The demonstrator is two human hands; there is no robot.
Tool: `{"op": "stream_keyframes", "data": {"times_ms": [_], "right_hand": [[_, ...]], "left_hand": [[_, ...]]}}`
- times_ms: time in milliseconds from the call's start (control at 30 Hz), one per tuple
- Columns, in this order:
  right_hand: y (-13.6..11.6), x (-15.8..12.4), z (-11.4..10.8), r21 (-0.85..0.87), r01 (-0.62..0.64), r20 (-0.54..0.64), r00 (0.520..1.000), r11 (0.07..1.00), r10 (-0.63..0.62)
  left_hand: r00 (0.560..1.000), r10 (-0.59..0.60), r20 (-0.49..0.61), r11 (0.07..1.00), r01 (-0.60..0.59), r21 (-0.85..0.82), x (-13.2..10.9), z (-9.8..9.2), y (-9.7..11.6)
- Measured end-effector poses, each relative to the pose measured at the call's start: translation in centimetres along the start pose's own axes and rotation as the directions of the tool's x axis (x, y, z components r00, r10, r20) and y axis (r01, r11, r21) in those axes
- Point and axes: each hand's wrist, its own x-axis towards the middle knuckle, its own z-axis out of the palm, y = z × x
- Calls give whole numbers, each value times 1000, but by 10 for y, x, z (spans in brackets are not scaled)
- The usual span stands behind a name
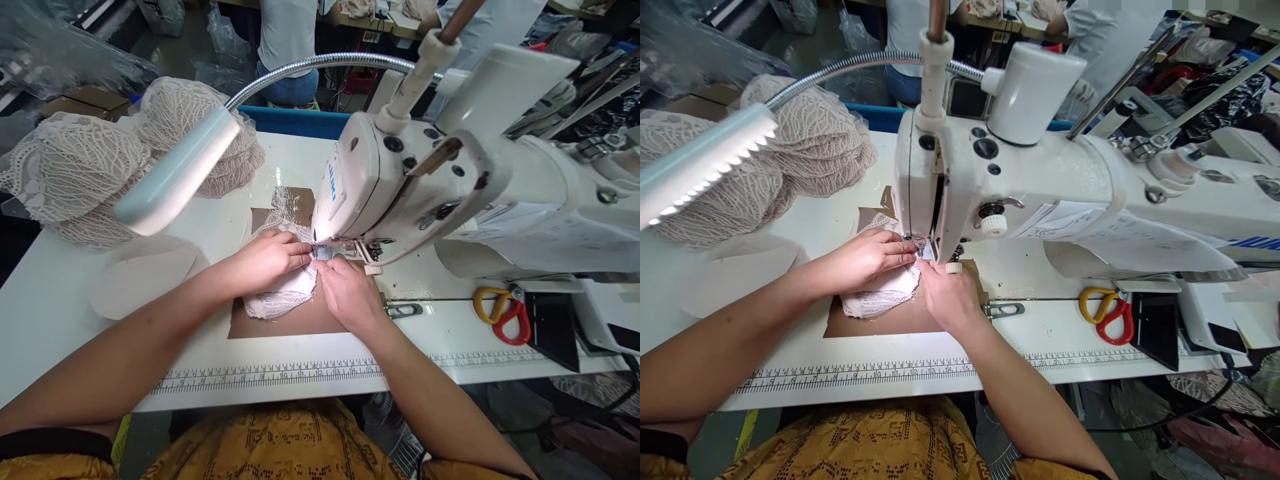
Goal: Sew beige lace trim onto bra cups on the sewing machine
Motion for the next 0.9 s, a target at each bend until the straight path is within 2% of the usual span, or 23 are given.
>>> {"op": "stream_keyframes", "data": {"times_ms": [167,333,600,900], "right_hand": [[1,0,3,-2,7,-45,999,1000,-7],[3,-3,-1,21,59,-81,995,998,-57],[3,-7,-4,24,85,-70,994,996,-83],[2,-1,-2,-1,54,-37,998,999,-54]], "left_hand": [[1000,-2,21,1000,2,5,4,0,-7],[999,-35,-17,999,36,26,3,0,-8],[998,-23,-64,993,16,-116,-3,3,9],[990,-50,-131,997,42,-64,-1,6,5]]}}
